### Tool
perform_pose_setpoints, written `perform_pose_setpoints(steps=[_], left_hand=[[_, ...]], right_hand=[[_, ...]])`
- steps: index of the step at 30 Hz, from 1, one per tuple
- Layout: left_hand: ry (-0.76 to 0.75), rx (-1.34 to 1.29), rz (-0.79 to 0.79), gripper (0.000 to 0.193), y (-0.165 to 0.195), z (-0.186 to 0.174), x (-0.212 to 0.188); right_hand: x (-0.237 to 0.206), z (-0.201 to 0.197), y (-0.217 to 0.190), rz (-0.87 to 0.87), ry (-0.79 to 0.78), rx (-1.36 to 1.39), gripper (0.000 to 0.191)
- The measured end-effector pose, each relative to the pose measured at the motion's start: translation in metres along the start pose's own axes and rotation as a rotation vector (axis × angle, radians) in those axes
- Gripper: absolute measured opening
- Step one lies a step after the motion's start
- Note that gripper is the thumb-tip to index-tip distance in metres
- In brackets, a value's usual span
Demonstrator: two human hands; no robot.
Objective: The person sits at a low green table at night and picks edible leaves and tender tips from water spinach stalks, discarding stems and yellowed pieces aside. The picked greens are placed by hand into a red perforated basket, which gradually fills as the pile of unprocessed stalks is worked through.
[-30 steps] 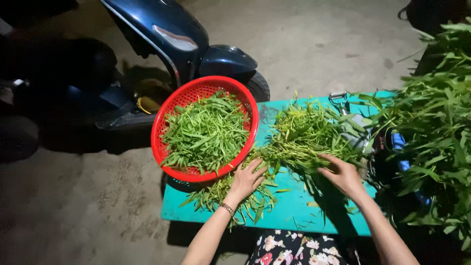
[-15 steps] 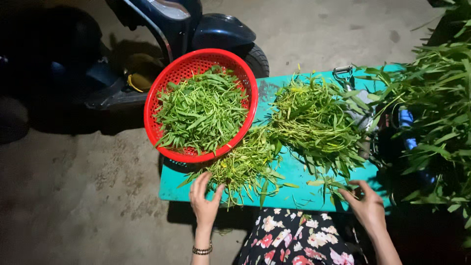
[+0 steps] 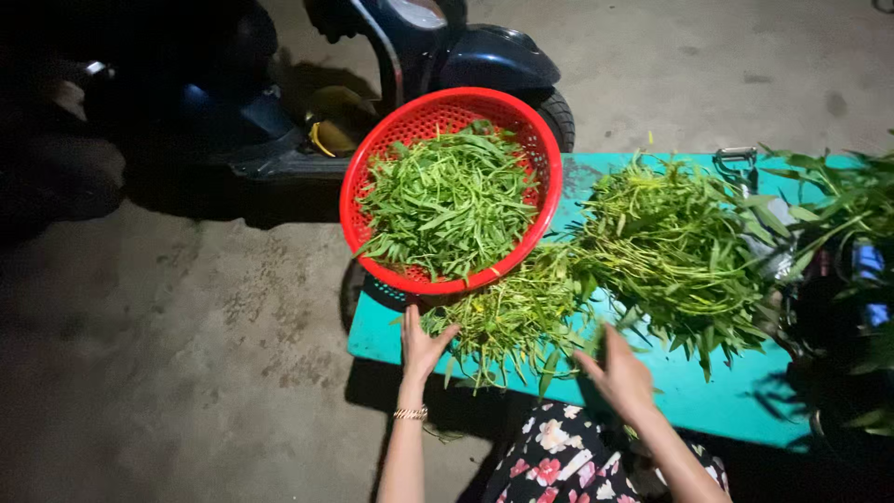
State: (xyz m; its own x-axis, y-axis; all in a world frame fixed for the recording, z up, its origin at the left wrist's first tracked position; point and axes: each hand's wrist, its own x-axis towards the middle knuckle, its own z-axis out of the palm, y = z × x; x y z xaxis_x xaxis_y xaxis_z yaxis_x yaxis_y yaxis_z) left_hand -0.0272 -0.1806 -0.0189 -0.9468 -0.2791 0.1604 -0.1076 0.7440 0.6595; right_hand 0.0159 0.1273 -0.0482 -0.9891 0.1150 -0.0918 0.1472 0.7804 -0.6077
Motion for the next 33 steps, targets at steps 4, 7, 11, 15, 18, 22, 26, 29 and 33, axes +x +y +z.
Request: perform_pose_setpoints(steps=[4, 7, 11, 15, 18, 22, 26, 29, 33], left_hand=[[0.149, 0.129, 0.020, 0.122, 0.012, -0.004, 0.014], [0.157, 0.133, 0.047, 0.103, 0.013, -0.004, 0.028], [-0.168, 0.096, -0.057, 0.076, 0.020, 0.010, 0.036], [-0.096, -0.326, 0.265, 0.068, 0.037, 0.037, 0.006], [0.137, -0.341, 0.329, 0.062, 0.061, 0.064, -0.020], [-0.266, -0.917, -0.001, 0.037, 0.073, 0.092, -0.040], [-0.318, -1.206, -0.075, 0.031, 0.075, 0.113, -0.065], [-0.406, -1.268, -0.117, 0.027, 0.076, 0.129, -0.085], [-0.437, -1.012, 0.140, 0.027, 0.089, 0.151, -0.104]], right_hand=[[0.023, 0.005, -0.063, -0.118, -0.021, 0.066, 0.103], [0.031, 0.000, -0.091, -0.019, -0.115, 0.107, 0.107], [0.034, -0.001, -0.109, -0.094, -0.018, 0.157, 0.102], [0.040, 0.013, -0.110, 0.004, -0.142, 0.074, 0.080], [0.044, 0.024, -0.097, -0.115, -0.065, 0.168, 0.065], [0.033, 0.033, -0.078, -0.192, -0.074, 0.676, 0.050], [0.008, 0.038, -0.061, -0.064, 0.000, 0.704, 0.040], [-0.011, 0.028, -0.045, -0.056, 0.065, 0.703, 0.037], [-0.032, -0.004, -0.017, -0.015, 0.246, 0.555, 0.033]])
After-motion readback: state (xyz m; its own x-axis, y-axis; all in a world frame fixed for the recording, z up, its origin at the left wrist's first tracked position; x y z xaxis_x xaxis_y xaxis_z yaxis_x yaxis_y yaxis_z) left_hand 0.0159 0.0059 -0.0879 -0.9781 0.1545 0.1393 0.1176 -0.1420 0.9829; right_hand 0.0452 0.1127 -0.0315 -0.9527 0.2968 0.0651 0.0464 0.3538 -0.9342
